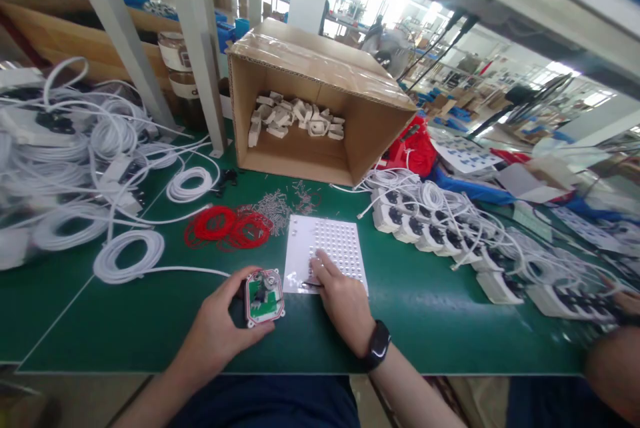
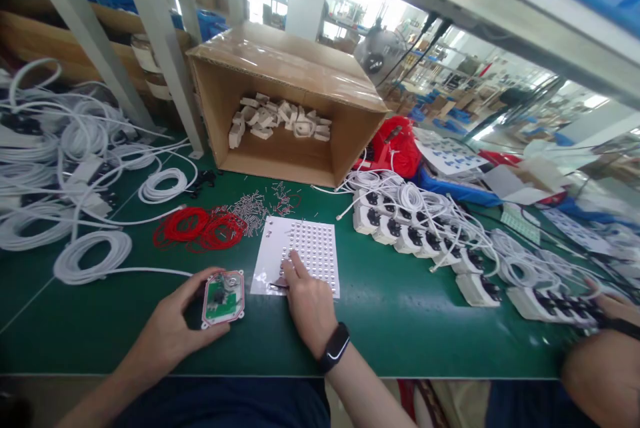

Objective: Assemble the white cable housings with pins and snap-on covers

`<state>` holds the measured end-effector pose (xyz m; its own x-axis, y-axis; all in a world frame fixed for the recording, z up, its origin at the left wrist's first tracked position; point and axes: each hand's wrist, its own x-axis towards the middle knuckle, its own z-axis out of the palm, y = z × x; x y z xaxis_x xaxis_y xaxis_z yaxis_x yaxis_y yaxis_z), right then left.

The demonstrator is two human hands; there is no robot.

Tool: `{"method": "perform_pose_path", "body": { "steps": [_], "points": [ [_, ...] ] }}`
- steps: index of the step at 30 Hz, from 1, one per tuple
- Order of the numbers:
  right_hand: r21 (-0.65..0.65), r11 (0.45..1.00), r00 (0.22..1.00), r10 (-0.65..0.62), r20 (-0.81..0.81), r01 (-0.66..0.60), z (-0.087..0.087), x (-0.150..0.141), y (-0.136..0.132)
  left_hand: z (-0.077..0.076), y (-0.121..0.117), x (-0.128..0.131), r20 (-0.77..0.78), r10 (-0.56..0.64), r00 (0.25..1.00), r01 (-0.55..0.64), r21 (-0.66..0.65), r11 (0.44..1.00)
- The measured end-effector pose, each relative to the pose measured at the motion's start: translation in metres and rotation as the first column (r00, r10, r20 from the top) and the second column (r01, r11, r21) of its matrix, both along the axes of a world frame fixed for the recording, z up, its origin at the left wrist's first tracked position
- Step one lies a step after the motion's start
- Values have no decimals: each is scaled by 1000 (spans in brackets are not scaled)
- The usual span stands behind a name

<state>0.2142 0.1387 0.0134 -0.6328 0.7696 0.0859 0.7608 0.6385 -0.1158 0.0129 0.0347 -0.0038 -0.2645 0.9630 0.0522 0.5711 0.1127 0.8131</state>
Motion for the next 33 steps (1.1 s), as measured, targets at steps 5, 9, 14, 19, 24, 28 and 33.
{"method": "perform_pose_path", "body": {
  "steps": [5,9,14,19,24,28,33],
  "points": [
    [-104,989,991,90,-103,-101,-3,21,-5,21,18,-15,6,-346,938,346,-47,937],
    [-320,947,721,-237,-651,23,11,27,7,34,39,-19,-9,-565,825,557,-153,816],
    [-747,665,157,-736,-658,-10,5,10,32,38,55,-19,-95,-619,780,581,-257,772],
    [-807,574,52,-810,-585,-138,-23,-11,38,33,55,-18,-124,-593,796,540,-297,787],
    [-759,650,90,-758,-646,22,-33,-13,37,31,55,-16,-142,-571,809,525,-264,809],
    [-752,655,81,-756,-650,74,-36,-15,37,32,56,-15,-136,-570,811,513,-306,802],
    [-751,660,83,-749,-657,1,-41,-13,38,43,59,-12,-61,-582,811,514,-403,757]
  ]
}}
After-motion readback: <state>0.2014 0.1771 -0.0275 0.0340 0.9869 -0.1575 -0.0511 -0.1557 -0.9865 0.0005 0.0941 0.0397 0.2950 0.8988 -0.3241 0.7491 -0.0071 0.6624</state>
